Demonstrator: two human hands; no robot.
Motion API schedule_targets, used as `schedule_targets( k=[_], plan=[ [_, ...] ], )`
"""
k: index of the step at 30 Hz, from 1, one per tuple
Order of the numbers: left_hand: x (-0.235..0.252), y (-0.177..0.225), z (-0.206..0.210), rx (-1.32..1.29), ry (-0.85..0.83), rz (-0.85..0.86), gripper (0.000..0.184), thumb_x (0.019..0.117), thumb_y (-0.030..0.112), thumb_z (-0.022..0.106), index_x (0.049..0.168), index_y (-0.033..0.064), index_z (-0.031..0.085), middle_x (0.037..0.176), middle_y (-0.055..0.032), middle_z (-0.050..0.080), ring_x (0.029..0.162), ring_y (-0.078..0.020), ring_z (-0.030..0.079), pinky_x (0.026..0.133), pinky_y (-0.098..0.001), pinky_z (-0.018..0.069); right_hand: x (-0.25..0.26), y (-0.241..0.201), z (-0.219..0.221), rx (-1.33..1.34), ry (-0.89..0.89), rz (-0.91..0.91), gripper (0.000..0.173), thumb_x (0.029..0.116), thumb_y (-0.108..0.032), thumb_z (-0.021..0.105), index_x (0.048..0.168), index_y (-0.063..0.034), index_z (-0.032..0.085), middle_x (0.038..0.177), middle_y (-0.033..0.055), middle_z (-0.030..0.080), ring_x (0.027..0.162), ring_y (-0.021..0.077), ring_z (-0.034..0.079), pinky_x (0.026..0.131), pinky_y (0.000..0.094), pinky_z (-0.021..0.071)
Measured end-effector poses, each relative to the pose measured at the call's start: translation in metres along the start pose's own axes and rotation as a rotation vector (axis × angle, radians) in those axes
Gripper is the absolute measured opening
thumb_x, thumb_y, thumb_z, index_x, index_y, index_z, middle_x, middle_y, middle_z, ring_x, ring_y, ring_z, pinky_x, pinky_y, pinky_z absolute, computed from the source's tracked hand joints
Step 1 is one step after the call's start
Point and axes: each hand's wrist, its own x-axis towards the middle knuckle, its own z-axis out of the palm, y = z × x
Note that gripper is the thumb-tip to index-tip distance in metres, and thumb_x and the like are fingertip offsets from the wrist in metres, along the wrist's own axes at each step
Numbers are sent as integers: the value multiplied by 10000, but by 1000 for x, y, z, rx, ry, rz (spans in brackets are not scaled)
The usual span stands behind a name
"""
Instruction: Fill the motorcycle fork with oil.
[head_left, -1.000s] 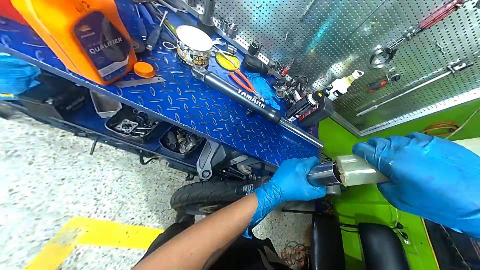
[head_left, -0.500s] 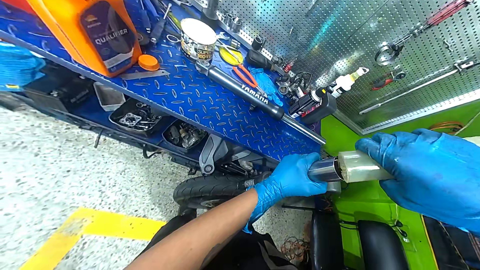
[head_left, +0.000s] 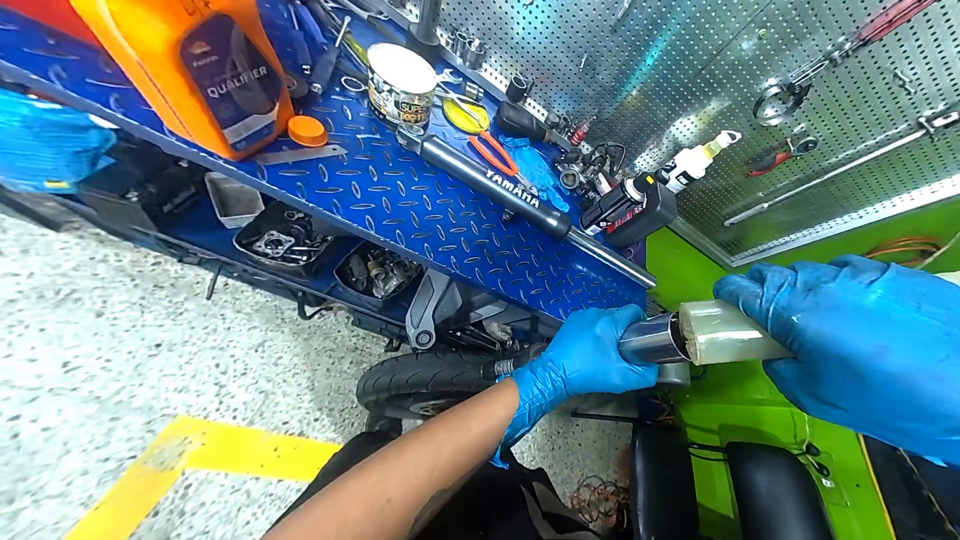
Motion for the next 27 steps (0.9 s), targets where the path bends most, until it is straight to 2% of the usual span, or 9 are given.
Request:
schedule_targets(
  k=[6,20,27],
  plan=[
    [0,0,3,18,3,13,330,753,315,806,976,94,707,763,-39,686,713,-176,680,618,-429,548,-4,0,2,-10,16,8,504,583,-184,741,1087,-174,734,836,59,670,732,299,674,564,481,498],
    [1,-1,11,3,20,39,308,744,297,810,965,104,716,745,-20,689,693,-144,678,599,-402,551,-10,1,4,-6,12,18,467,595,-158,743,1062,-175,726,842,62,664,732,298,670,561,473,493],
    [4,1,11,9,-27,-3,340,763,306,812,1009,92,715,780,-41,700,729,-168,687,636,-427,558,-10,4,6,-14,-10,16,478,593,-169,752,1071,-172,731,832,56,663,732,289,671,569,470,495]
  ],
)
